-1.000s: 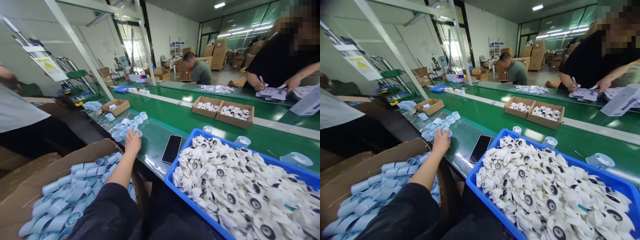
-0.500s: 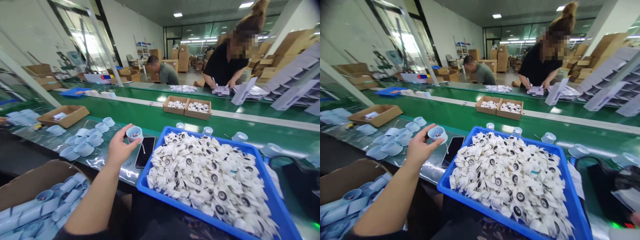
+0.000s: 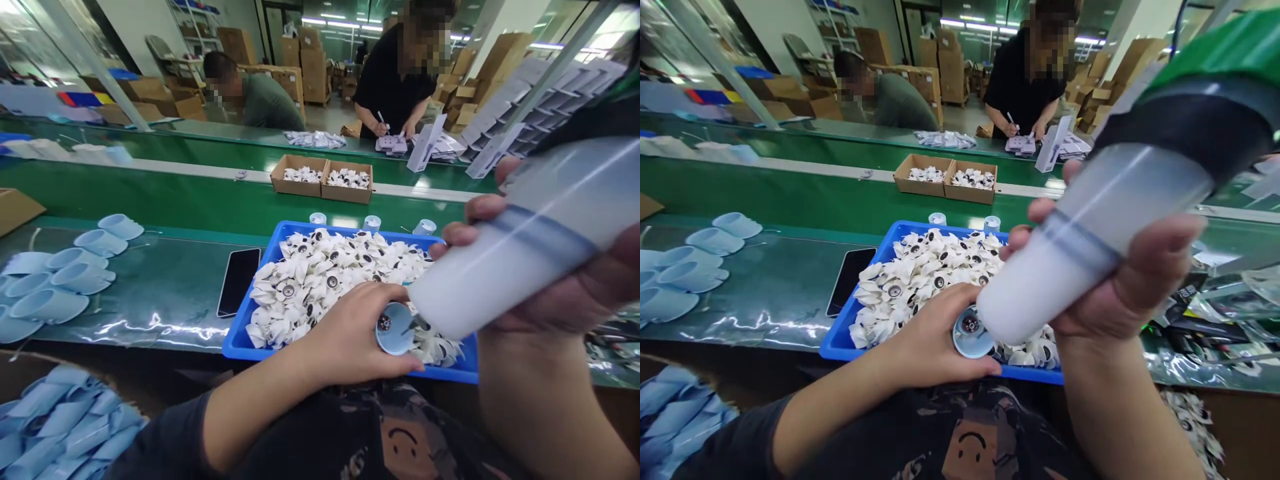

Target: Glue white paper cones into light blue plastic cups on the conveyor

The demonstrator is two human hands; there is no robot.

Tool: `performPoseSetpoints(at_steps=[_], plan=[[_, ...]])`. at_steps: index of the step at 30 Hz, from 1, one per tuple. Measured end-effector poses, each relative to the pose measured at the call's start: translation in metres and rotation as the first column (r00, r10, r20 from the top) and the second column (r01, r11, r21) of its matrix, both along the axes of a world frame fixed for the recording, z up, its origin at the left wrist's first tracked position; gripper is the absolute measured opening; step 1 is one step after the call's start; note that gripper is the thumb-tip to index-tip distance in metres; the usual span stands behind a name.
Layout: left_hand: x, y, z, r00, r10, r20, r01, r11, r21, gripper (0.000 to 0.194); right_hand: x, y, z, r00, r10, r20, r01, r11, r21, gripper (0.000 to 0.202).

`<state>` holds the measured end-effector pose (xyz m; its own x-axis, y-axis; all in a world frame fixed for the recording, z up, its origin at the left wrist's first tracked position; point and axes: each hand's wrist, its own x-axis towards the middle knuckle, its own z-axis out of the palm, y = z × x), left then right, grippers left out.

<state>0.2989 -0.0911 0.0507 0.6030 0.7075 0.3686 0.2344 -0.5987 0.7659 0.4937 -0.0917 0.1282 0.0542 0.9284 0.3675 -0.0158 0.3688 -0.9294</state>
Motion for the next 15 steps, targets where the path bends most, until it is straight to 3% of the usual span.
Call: performPoseSetpoints(at_steps=[3,5,9,15], plan=[[0.002,0.0,0.003,1.0,0.004,0.001,-0.004,1.0,0.009,0.05,-0.026,-0.001,0.0,0.964,0.074,-0.253,-0.052,0.994,0.093,0.055],[0.002,-0.002,0.004,1.0,0.01,0.018,-0.01,1.0,-0.012,0.043,-0.034,-0.002,0.0,0.954,0.095,-0.284,-0.07,0.993,0.1,0.056],[0.002,-0.002,0.004,1.0,-0.006,0.006,0.007,0.997,-0.073,0.043,-0.036,-0.004,0.002,0.945,0.072,-0.319,-0.083,0.996,-0.021,0.069],[0.001,0.002,0.002,0.999,-0.033,-0.013,0.032,0.997,-0.065,0.038,-0.04,-0.002,0.006,0.956,0.037,-0.29,-0.045,0.999,-0.022,0.063]])
